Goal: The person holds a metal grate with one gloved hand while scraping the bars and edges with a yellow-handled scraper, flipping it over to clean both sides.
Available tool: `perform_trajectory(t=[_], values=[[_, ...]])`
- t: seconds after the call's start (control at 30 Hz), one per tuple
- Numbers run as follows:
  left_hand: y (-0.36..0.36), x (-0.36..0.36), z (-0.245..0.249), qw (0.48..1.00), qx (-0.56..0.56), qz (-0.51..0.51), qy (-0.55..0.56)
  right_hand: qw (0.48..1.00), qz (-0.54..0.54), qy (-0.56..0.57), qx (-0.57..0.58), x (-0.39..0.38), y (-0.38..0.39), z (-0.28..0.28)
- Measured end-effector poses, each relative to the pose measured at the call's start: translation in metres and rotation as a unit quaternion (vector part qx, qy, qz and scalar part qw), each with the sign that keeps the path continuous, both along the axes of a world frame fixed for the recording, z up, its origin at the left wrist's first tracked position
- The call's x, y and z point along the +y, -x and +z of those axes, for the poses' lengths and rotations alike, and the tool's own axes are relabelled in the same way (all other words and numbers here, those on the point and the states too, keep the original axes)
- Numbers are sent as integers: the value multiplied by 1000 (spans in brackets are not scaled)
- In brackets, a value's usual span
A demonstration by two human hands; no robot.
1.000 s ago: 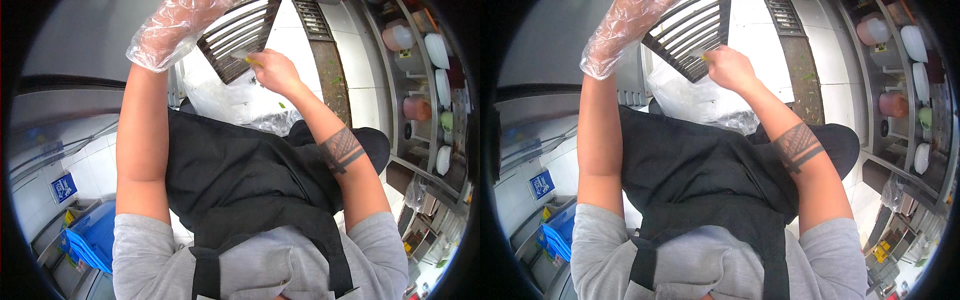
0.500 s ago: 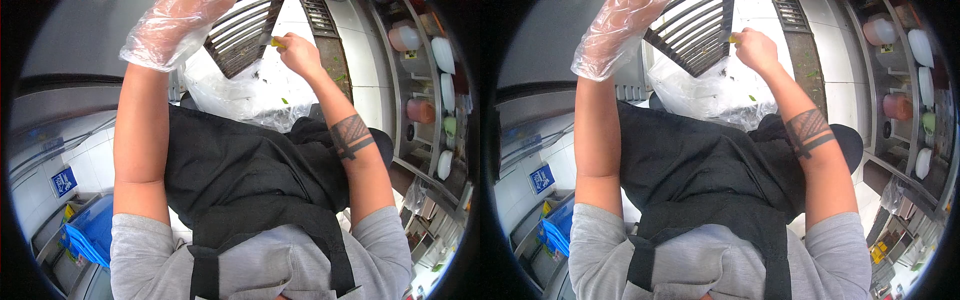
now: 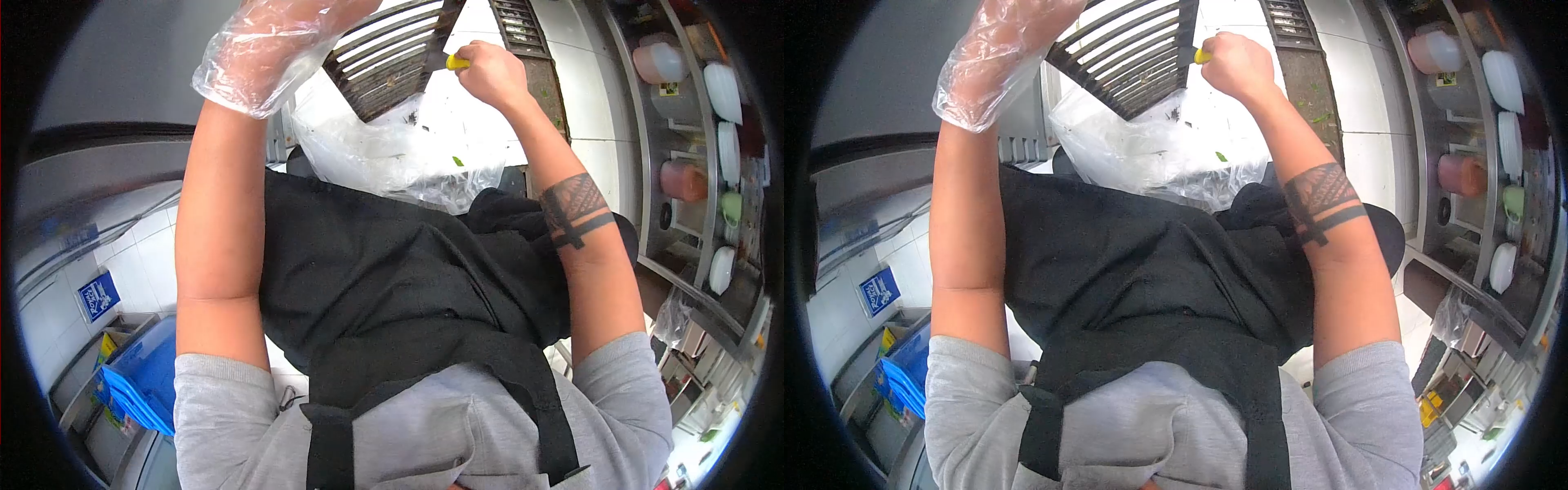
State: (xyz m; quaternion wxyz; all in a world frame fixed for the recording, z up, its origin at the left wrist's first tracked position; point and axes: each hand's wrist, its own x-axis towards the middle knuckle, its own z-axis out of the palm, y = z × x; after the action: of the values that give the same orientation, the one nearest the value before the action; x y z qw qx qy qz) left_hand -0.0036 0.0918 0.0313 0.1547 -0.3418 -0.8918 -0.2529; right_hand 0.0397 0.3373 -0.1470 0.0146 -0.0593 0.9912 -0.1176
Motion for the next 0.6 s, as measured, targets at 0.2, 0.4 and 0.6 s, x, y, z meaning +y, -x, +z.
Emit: perform_trajectory(t=[0.2,0.4,0.6], values=[[1,-1,3,998,-50,17,-25,999,-24,-9,-33,-2,7,4],[2,0,4,999,50,-17,4,998,-32,-19,-49,-9,8,13],[4,-1,2,1000,6,24,-6,1000,4,-6,-7,-14,7,4]])
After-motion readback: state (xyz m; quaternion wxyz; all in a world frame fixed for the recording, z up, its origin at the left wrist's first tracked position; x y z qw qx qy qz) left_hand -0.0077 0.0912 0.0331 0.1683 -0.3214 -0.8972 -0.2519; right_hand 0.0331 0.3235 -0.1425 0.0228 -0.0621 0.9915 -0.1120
